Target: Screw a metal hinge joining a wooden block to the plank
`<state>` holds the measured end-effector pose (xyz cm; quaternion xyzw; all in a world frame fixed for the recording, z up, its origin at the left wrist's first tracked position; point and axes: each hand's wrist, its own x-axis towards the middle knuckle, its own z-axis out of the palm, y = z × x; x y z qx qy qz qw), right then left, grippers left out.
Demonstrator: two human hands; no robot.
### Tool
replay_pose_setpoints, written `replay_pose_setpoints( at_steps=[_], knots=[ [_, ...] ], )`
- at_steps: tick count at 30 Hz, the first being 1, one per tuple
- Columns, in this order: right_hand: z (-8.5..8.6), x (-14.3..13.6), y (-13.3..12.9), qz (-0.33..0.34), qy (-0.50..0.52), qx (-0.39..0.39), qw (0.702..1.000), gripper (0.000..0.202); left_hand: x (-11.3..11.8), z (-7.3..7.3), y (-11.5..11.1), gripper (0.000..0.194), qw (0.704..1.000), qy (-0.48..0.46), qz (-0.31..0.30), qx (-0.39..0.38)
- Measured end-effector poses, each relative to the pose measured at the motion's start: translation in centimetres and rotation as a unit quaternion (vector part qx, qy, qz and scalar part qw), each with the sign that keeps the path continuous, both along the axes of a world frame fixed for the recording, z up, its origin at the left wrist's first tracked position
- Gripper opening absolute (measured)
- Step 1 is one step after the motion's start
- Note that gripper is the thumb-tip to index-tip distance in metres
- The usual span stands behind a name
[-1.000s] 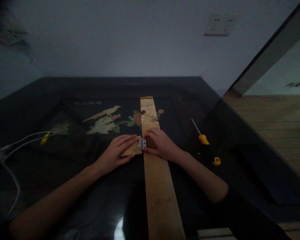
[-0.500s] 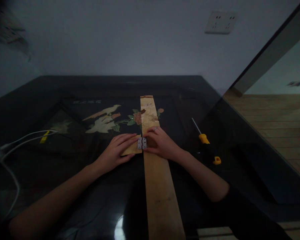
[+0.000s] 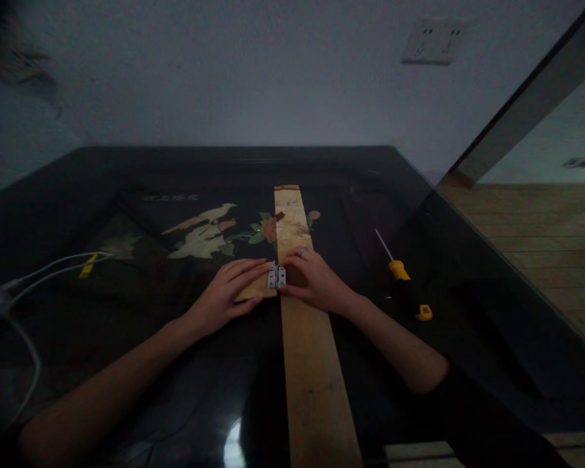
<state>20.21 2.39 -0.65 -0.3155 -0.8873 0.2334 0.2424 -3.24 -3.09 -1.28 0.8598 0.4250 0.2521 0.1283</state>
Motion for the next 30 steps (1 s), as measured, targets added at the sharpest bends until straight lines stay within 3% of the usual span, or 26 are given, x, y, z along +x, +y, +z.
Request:
replay_pose_setpoints(
  at_steps=[9,14,20,28,30],
  knots=[
    [0.9,-0.2,-0.3,-0.011,0.033,-0.033,0.999,0.035,-0.1,-0.2,0.1,0.052,1.000,-0.020,0.000,0.014],
    [1.7,-0.1,-0.6,-0.002,0.064,-0.142,0.988,0.038,0.0,0.0,-0.1,0.057,0.999,-0.018,-0.020,0.042],
    [2.2,0.3,-2.1,-0.007,0.159,-0.364,0.918,0.041,0.3,0.4,-0.7,0.064,0.996,0.000,-0.041,0.084],
    [2.3,0.7,-4.2,-0.059,0.215,-0.503,0.835,0.041,1.2,1.0,-1.8,0.062,0.991,0.011,-0.071,0.110],
    [2.3,0.5,-4.5,-0.077,0.220,-0.503,0.832,0.036,1.4,1.2,-1.9,0.063,0.990,0.015,-0.079,0.113]
  ],
)
